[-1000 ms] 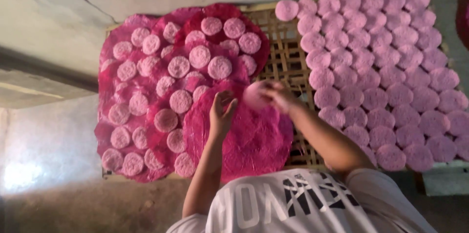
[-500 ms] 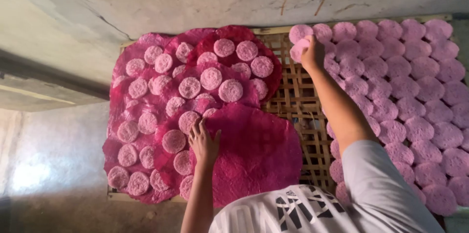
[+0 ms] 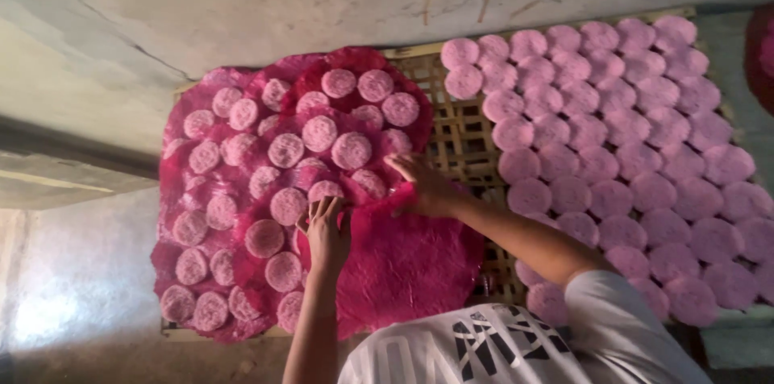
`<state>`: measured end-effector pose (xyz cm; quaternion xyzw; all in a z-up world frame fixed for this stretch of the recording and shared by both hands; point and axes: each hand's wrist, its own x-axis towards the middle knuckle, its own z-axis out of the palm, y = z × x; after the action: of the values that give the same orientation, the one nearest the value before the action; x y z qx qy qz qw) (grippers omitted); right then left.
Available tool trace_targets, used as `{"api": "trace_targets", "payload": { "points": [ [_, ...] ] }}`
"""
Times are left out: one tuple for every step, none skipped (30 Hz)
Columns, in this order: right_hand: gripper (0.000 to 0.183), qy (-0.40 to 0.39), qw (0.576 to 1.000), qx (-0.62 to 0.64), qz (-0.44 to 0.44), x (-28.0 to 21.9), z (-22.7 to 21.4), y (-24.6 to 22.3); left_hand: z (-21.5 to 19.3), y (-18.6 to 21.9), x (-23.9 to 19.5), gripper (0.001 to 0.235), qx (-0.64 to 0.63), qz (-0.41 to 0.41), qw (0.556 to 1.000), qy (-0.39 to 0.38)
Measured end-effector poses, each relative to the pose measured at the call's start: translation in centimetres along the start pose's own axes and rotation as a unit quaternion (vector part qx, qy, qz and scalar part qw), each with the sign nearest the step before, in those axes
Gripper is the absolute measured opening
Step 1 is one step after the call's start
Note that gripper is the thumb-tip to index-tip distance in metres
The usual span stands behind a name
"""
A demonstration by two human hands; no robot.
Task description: The person repeatedly picks up pink circular sponges from a pink mesh sheet and places them in neat rows on a wooden lattice tray. The person handles the sponges one at a time, transferring them from the mesh to the tray throughout the clip.
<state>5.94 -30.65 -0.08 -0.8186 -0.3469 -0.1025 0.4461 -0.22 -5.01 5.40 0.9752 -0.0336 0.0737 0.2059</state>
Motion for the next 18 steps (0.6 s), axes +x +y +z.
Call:
{"api": "trace_targets", "payload": {
  "points": [
    [0.076,-0.022,0.999,0.044,0.018,-0.7,-0.4,-0.2,-0.2,1.2,-0.3,0.022,-0.007,0.023,1.0,0.007],
    [0.064,-0.049,0.994,0.08,0.063,-1.2,-1.5,0.3,-0.3,2.4,-0.6,0.022,-0.015,0.045,0.999,0.015],
    [0.053,-0.072,0.985,0.115,0.109,-1.7,-3.0,1.2,-0.5,3.6,-0.7,0.034,-0.048,0.068,0.994,0.068],
    [0.043,-0.094,0.972,0.151,0.155,-2.2,-4.5,2.2,-0.9,4.4,-1.0,0.047,-0.082,0.091,0.985,0.121],
    [0.038,-0.025,0.974,0.146,0.17,-3.3,-6.7,3.5,-0.9,5.2,-1.1,0.06,-0.118,0.114,0.971,0.172],
    [0.033,0.044,0.972,0.14,0.184,-4.5,-9.7,5.2,-1.0,5.6,-1.2,0.063,-0.109,0.066,0.977,0.173],
    [0.012,0.075,0.94,0.196,0.268,-5.8,-12.9,7.3,-1.0,5.7,-1.7,0.065,-0.099,0.017,0.98,0.174],
    [0.014,0.17,0.948,0.157,0.218,-8.2,-17.2,9.2,-0.9,5.8,-2.3,0.062,-0.087,0.003,0.98,0.178],
    [0.027,0.231,0.917,0.13,0.297,-10.7,-21.3,11.2,-0.6,5.7,-2.9,0.059,-0.074,-0.012,0.98,0.184],
    [0.043,0.289,0.876,0.101,0.373,-13.9,-25.7,12.9,-0.3,5.5,-3.6,0.057,-0.061,-0.026,0.98,0.189],
    [0.039,0.329,0.848,0.198,0.365,-17.4,-29.9,14.5,0.1,5.2,-4.4,0.054,-0.045,-0.042,0.978,0.198],
    [0.025,0.373,0.845,0.224,0.31,-21.6,-33.2,15.3,0.6,4.9,-5.1,0.052,-0.03,-0.057,0.976,0.207],
    [0.027,0.446,0.817,0.219,0.293,-24.9,-36.1,16.6,1.0,4.8,-5.9,0.051,-0.015,-0.058,0.977,0.203],
    [0.024,0.509,0.753,0.303,0.286,-28.0,-39.3,17.8,1.5,4.7,-6.6,0.05,0.0,-0.06,0.978,0.2],
    [0.018,0.516,0.76,0.328,0.219,-31.5,-41.6,18.4,1.9,4.6,-7.3,0.05,0.015,-0.063,0.978,0.196],
    [0.022,0.536,0.713,0.411,0.188,-34.1,-44.6,19.2,2.4,4.6,-7.4,0.05,0.03,-0.062,0.979,0.194],
    [0.034,0.624,0.669,0.359,0.184,-36.5,-46.7,20.0,2.8,4.6,-7.5,0.051,0.047,-0.063,0.979,0.19],
    [0.048,0.704,0.621,0.3,0.172,-38.5,-48.7,20.6,3.1,4.7,-7.3,0.052,0.063,-0.064,0.978,0.187]
  ]
}}
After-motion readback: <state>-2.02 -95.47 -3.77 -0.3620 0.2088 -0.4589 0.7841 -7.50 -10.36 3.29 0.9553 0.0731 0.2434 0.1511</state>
